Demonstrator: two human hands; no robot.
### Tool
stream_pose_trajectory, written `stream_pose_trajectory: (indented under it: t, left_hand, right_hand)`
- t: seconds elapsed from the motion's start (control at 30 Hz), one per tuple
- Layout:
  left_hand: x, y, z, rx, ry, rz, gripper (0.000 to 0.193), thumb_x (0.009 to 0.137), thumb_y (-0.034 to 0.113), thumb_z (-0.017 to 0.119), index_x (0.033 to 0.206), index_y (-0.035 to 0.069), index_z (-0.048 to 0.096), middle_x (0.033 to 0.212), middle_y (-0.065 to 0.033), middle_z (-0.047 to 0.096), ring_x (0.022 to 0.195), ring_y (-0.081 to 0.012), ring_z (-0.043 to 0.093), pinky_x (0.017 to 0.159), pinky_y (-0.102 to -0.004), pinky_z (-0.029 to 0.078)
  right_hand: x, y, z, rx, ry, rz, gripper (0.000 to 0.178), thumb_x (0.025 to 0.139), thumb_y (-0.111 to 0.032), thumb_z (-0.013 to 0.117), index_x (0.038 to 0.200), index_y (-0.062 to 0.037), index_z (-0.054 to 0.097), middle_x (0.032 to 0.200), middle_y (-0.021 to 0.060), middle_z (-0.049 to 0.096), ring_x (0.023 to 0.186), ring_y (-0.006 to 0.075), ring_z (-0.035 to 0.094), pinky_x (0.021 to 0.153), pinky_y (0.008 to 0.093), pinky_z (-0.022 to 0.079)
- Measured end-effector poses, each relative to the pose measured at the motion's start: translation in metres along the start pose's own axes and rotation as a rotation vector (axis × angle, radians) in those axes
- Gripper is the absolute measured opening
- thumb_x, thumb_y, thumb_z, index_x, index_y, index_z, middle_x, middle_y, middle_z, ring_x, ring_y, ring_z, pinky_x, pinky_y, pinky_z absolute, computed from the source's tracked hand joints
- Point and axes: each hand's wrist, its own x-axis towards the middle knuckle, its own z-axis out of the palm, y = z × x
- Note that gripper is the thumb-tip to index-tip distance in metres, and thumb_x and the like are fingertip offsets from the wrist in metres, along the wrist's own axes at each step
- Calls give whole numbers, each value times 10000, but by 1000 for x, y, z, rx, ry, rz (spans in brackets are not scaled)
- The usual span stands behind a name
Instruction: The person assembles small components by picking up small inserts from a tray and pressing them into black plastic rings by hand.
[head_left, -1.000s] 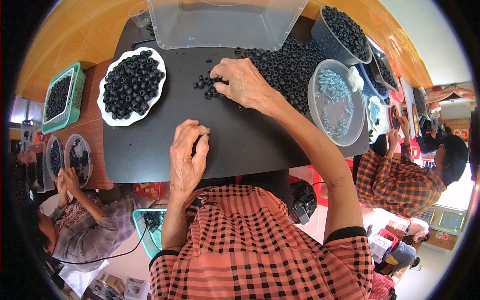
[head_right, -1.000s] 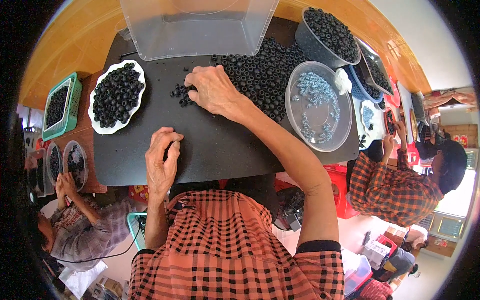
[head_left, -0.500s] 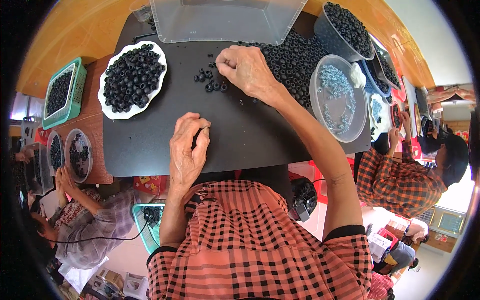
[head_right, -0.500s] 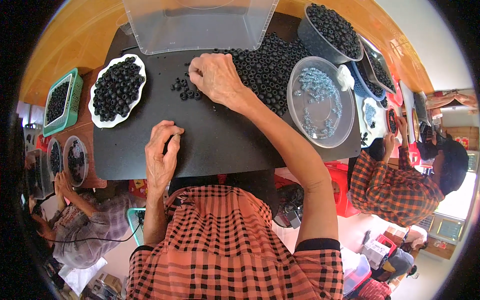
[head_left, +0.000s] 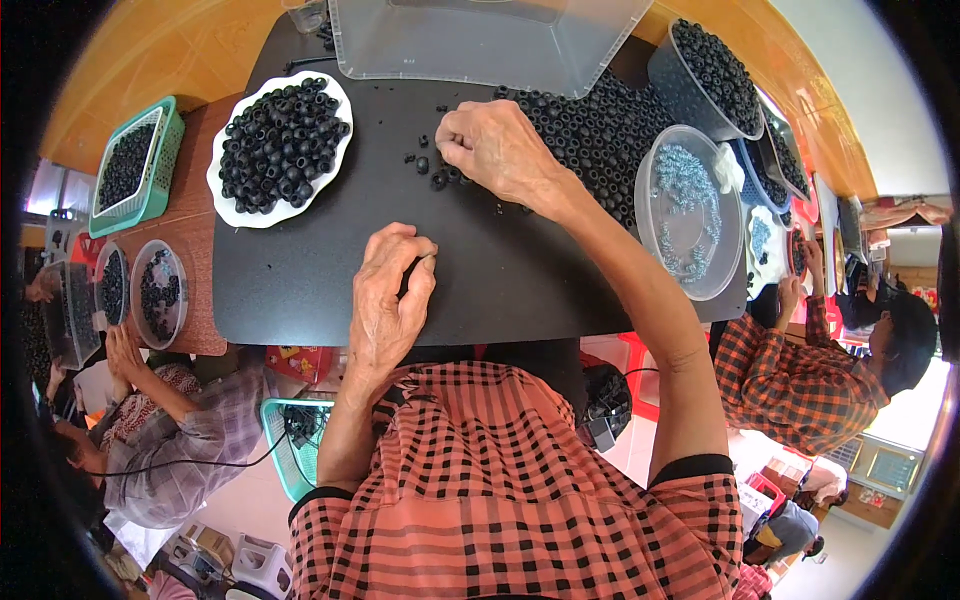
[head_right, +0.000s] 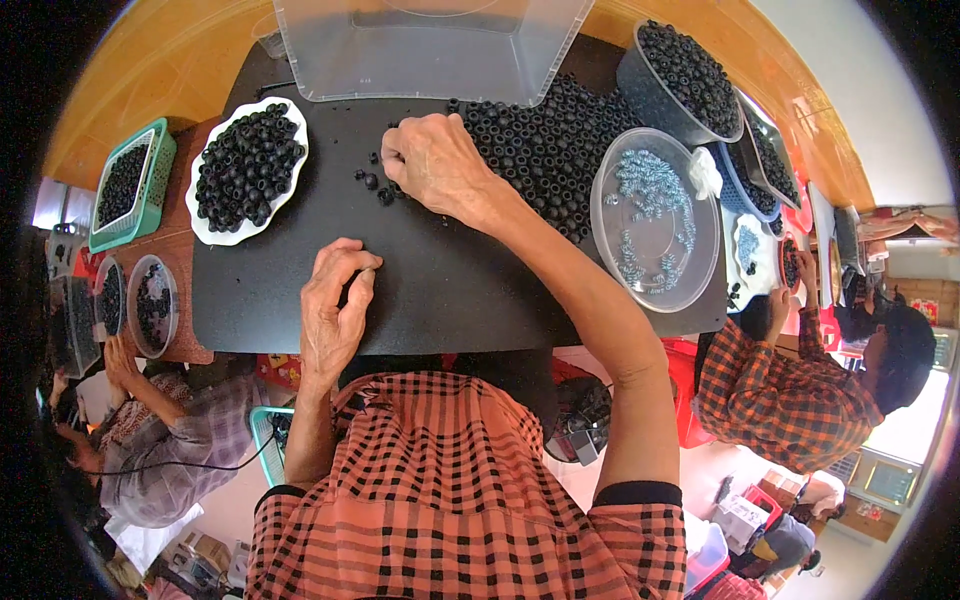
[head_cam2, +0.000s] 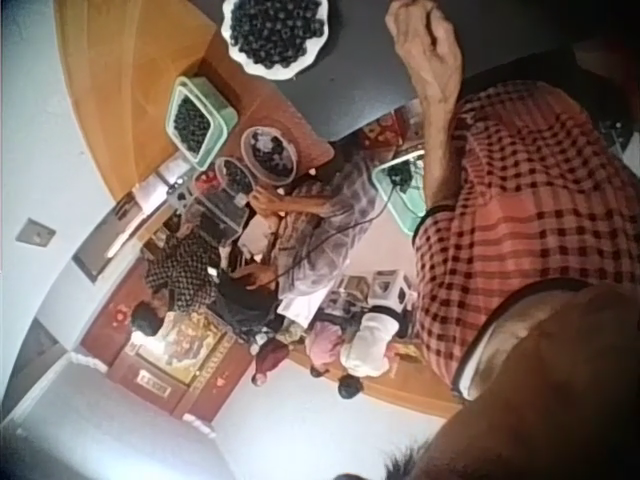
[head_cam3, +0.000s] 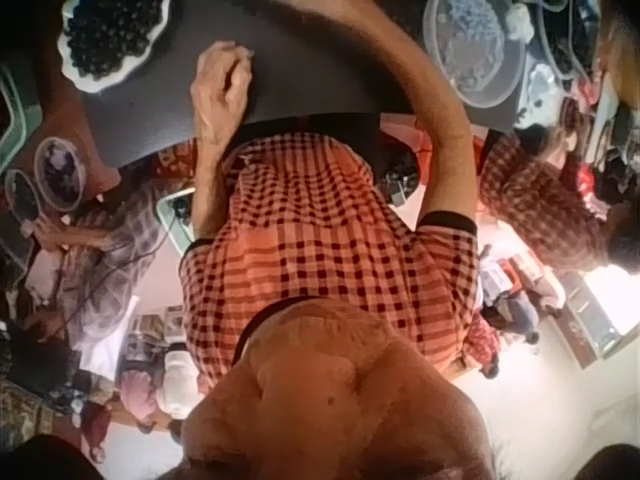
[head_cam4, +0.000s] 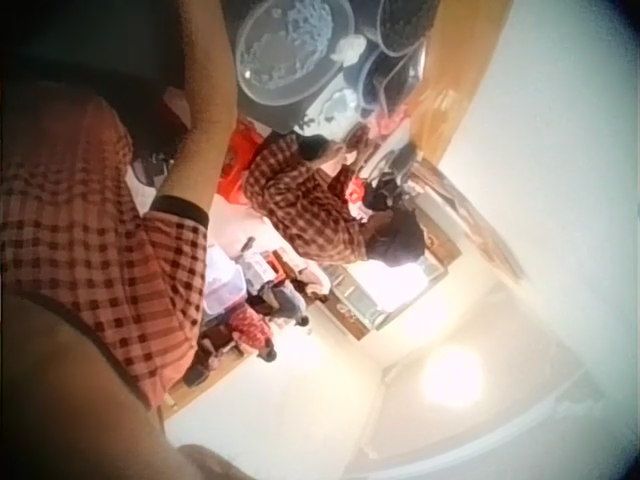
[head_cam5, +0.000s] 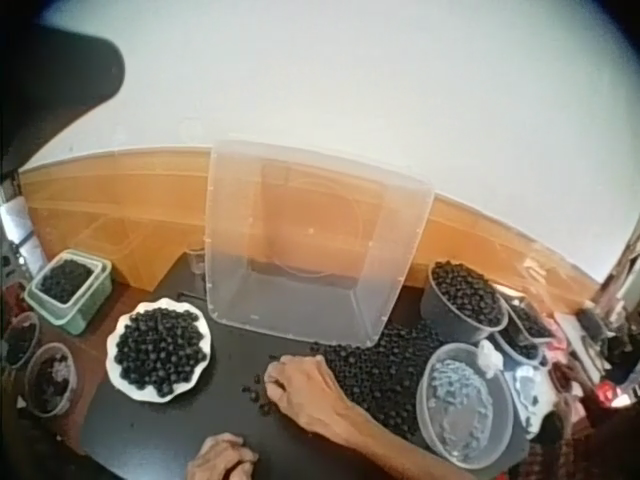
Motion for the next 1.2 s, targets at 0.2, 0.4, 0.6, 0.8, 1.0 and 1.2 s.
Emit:
stream_pose_trajectory:
  t: [0.2,0.4,0.6,0.8,1.0,1.2]
  left_hand:
    - [-4,3,-6,8,24,-11,91,819,-3,576,901,-20,612,817,-153,596,934,-353,586,853,-417,468]
    - [-6,-7,1,-119,23,22,86,820,28,580,894,-12,597,867,-144,602,984,-337,578,876,-400,455]
    - [-12,-10,0,-118,14,38,98,844,47,571,892,-39,575,833,-157,578,956,-343,566,918,-429,444]
    - [-11,-12,1,-133,30,51,95,845,41,567,879,-47,573,819,-164,561,919,-350,555,949,-435,431]
    - [-11,-14,1,-119,39,74,110,849,48,555,876,-56,577,823,-173,552,908,-348,552,946,-438,426]
    - [-10,-11,1,-130,48,68,113,853,41,541,869,-64,576,805,-171,539,893,-339,547,929,-430,425]
  right_hand:
    - [15,-12,10,-74,82,-187,125,770,-94,654,889,-58,666,854,95,643,813,290,624,735,410,494]
    - [22,-2,7,-149,-28,-253,164,728,-59,670,892,-44,662,860,100,648,825,299,628,751,404,503]
    - [23,-12,9,-12,24,-157,124,697,-43,661,820,-48,653,758,99,619,693,264,620,655,382,488]
    - [14,-36,-3,59,86,-96,151,682,-7,662,832,-29,653,735,82,619,607,202,613,596,317,488]
    - [-14,-65,-2,553,28,113,129,753,61,629,869,4,633,827,25,620,754,98,658,662,234,491]
    - [-50,-75,9,949,-5,91,183,792,181,545,899,46,606,1022,53,533,860,106,600,713,222,490]
